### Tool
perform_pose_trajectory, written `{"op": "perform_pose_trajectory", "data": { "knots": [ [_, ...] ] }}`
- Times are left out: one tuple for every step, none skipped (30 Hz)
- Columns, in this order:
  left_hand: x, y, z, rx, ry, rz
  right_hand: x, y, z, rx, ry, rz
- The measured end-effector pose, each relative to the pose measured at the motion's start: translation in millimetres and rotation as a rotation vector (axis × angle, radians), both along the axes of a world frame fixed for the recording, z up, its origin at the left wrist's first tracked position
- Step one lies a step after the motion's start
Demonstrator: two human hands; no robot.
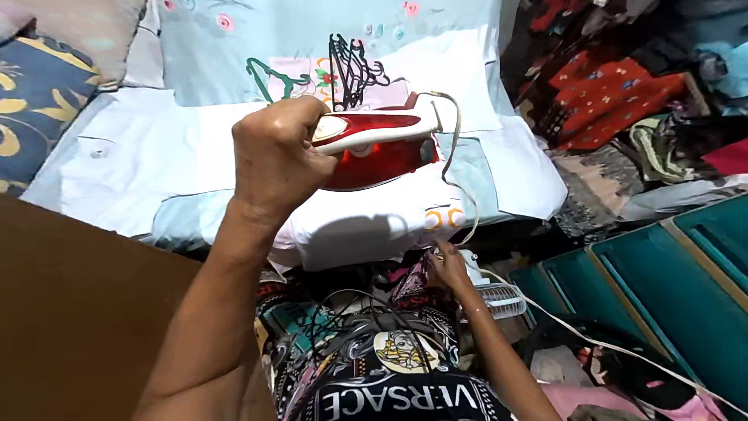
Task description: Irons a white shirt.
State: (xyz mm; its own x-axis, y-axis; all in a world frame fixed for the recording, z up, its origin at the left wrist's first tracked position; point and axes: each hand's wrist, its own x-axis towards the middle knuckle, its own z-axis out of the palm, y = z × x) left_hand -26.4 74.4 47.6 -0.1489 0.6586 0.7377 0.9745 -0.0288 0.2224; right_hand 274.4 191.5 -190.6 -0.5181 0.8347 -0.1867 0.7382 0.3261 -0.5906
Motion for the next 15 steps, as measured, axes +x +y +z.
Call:
{"op": "perform_pose_trajectory", "data": {
  "knots": [
    [-2, 6, -2, -0.001, -0.004, -0.001, -8, 14, 0, 0.042, 0.054, -0.059],
    [-4, 12, -3, 0.000, -0.008, 0.002, -16, 32, 2, 0.070, 0.099, -0.118],
    [-7, 19, -3, 0.003, -0.012, 0.007, -24, 52, 4, 0.076, 0.120, -0.180],
    [-10, 25, -4, 0.006, -0.013, 0.010, -32, 71, 8, 0.057, 0.121, -0.258],
    [-14, 33, -4, 0.006, -0.011, 0.010, -40, 90, 12, 0.001, 0.105, -0.344],
    [-18, 41, -5, 0.004, -0.012, 0.005, -46, 107, 13, -0.039, 0.063, -0.420],
    [-22, 50, -6, -0.005, -0.011, 0.000, -50, 123, 11, -0.070, 0.000, -0.474],
    [-26, 60, -8, -0.019, -0.011, -0.006, -53, 135, 9, -0.105, -0.061, -0.509],
    [-30, 70, -10, -0.033, -0.014, -0.013, -56, 144, 9, -0.143, -0.107, -0.520],
    [-34, 81, -12, -0.051, -0.022, -0.020, -58, 151, 12, -0.182, -0.127, -0.500],
    [-38, 93, -14, -0.078, -0.032, -0.024, -60, 155, 14, -0.221, -0.130, -0.459],
    [-42, 104, -17, -0.111, -0.042, -0.029, -62, 158, 16, -0.252, -0.139, -0.420],
    [-47, 116, -19, -0.146, -0.050, -0.038, -63, 161, 17, -0.279, -0.134, -0.406],
    [-51, 129, -23, -0.173, -0.057, -0.047, -63, 164, 16, -0.291, -0.122, -0.410],
    [-54, 140, -28, -0.200, -0.061, -0.050, -60, 165, 13, -0.297, -0.116, -0.421]
  ]
}}
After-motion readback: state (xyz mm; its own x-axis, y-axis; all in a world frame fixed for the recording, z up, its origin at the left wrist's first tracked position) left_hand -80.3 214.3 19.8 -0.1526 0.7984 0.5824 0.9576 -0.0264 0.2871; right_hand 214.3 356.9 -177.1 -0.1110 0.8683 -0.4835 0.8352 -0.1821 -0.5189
